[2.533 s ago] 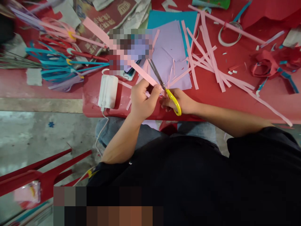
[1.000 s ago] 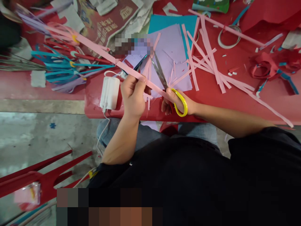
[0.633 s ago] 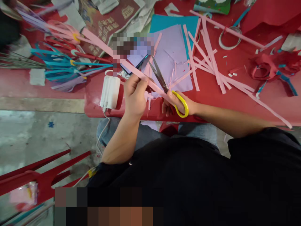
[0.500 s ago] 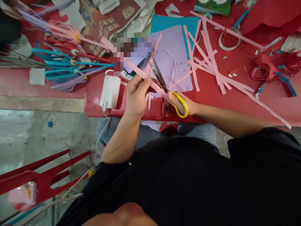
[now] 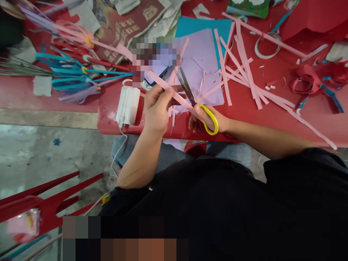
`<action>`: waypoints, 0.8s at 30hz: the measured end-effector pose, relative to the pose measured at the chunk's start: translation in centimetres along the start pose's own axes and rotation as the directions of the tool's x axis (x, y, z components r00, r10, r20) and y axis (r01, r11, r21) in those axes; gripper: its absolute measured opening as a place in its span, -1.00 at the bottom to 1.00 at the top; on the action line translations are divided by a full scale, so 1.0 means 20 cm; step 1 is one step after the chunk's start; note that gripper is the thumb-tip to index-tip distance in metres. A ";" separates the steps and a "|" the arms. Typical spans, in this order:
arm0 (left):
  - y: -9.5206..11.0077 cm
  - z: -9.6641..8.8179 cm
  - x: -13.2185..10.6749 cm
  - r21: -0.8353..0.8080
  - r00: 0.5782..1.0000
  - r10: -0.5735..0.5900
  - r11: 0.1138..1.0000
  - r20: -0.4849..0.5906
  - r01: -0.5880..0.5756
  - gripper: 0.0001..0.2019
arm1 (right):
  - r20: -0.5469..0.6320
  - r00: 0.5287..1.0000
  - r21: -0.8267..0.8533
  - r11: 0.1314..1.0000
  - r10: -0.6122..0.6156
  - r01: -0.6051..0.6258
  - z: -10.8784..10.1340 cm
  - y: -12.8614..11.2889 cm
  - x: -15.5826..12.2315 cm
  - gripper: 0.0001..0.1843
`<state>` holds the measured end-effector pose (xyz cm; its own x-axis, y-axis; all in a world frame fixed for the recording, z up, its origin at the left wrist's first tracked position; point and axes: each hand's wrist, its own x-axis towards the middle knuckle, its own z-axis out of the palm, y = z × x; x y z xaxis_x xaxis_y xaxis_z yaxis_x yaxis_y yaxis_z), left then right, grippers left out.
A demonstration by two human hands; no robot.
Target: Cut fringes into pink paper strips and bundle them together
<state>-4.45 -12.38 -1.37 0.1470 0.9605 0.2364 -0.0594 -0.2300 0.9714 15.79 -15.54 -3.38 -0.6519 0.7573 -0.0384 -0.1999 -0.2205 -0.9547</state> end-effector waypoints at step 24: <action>0.03 0.01 0.00 0.006 0.998 -0.036 0.999 -0.050 0.036 -0.64 | -0.030 0.999 -0.038 0.999 0.011 -0.012 0.01 -0.04 0.00 -0.32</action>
<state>-4.39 -12.63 -0.83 0.0998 0.9747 0.1998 -0.0481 -0.1958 0.9795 15.86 -15.57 -2.51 -0.6317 0.7731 -0.0578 -0.1637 -0.2058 -0.9648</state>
